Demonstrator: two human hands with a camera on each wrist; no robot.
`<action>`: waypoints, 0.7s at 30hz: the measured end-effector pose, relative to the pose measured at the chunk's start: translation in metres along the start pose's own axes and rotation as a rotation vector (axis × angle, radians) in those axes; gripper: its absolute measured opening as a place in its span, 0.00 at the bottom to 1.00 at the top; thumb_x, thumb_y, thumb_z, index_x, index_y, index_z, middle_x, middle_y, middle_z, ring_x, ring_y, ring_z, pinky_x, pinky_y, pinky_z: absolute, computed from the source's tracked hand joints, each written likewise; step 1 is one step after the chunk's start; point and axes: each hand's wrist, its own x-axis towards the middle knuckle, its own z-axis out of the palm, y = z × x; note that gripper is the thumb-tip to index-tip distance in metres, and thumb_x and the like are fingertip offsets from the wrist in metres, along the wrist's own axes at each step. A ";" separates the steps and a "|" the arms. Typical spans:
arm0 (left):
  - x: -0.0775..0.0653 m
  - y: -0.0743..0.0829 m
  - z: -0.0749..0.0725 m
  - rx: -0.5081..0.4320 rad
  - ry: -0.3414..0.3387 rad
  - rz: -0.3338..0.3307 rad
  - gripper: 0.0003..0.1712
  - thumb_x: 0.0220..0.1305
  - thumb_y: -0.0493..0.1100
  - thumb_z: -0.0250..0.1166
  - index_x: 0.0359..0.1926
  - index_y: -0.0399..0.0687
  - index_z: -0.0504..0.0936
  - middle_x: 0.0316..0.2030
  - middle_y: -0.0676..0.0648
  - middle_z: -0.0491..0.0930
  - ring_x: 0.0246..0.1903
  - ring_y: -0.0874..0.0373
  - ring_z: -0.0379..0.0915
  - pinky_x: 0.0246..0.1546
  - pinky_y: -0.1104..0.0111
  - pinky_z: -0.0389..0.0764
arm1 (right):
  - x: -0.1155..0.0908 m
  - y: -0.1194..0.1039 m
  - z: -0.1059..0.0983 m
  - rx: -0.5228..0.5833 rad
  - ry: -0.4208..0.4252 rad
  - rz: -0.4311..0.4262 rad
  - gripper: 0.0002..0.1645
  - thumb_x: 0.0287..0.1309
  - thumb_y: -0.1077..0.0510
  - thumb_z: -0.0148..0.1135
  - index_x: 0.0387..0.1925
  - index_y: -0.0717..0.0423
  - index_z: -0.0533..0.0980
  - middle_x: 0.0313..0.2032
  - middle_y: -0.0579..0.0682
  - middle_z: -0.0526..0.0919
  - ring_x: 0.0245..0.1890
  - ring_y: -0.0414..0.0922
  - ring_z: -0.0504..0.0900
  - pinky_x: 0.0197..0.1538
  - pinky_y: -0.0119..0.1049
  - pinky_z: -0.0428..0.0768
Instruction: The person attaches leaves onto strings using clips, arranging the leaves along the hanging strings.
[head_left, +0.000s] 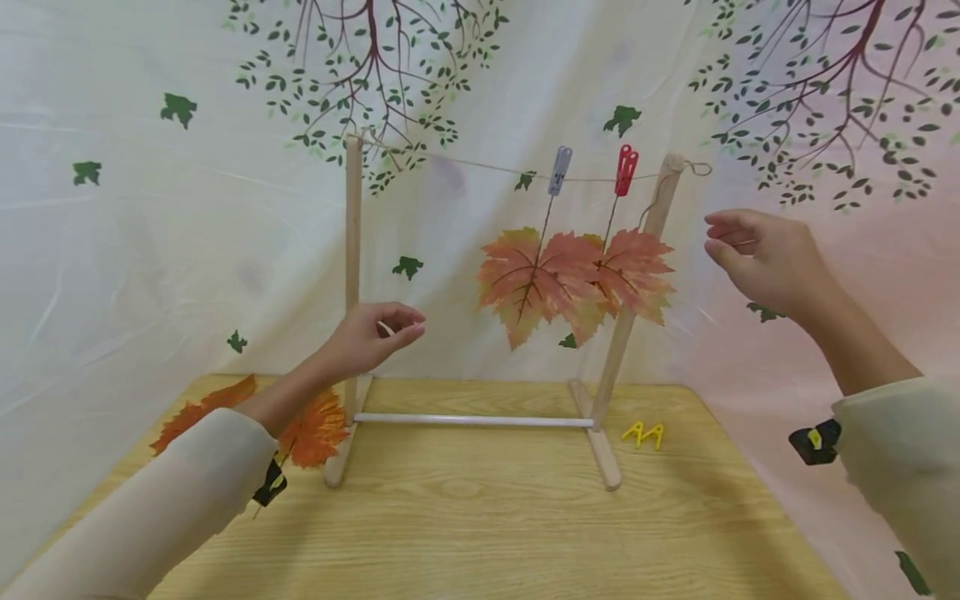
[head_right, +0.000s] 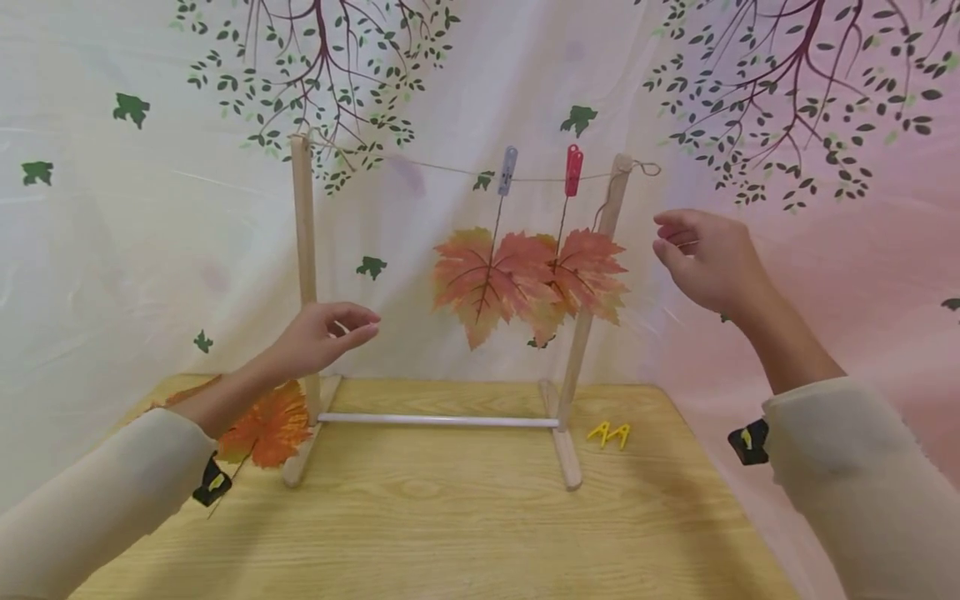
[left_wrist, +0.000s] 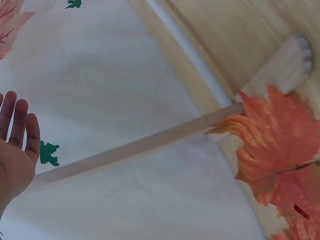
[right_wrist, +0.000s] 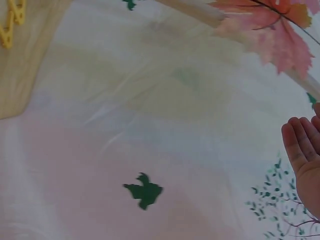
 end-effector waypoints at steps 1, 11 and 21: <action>-0.004 -0.001 -0.001 0.002 -0.006 -0.008 0.12 0.72 0.43 0.67 0.49 0.41 0.87 0.37 0.47 0.87 0.36 0.56 0.81 0.39 0.60 0.83 | -0.002 0.004 0.004 0.003 -0.004 -0.002 0.30 0.77 0.49 0.52 0.70 0.64 0.69 0.59 0.68 0.79 0.57 0.67 0.79 0.54 0.65 0.76; -0.047 -0.027 -0.011 0.021 -0.051 -0.083 0.13 0.74 0.46 0.65 0.51 0.44 0.87 0.37 0.52 0.87 0.36 0.56 0.80 0.41 0.65 0.83 | -0.026 0.043 0.038 0.024 -0.043 -0.019 0.26 0.75 0.56 0.56 0.65 0.69 0.71 0.54 0.71 0.81 0.50 0.70 0.82 0.51 0.65 0.78; -0.090 -0.057 -0.021 0.020 -0.024 -0.162 0.13 0.74 0.46 0.64 0.51 0.43 0.86 0.43 0.45 0.87 0.37 0.57 0.81 0.38 0.68 0.83 | -0.053 0.080 0.072 0.037 -0.080 -0.036 0.23 0.74 0.58 0.58 0.62 0.69 0.73 0.48 0.68 0.84 0.46 0.66 0.84 0.45 0.58 0.83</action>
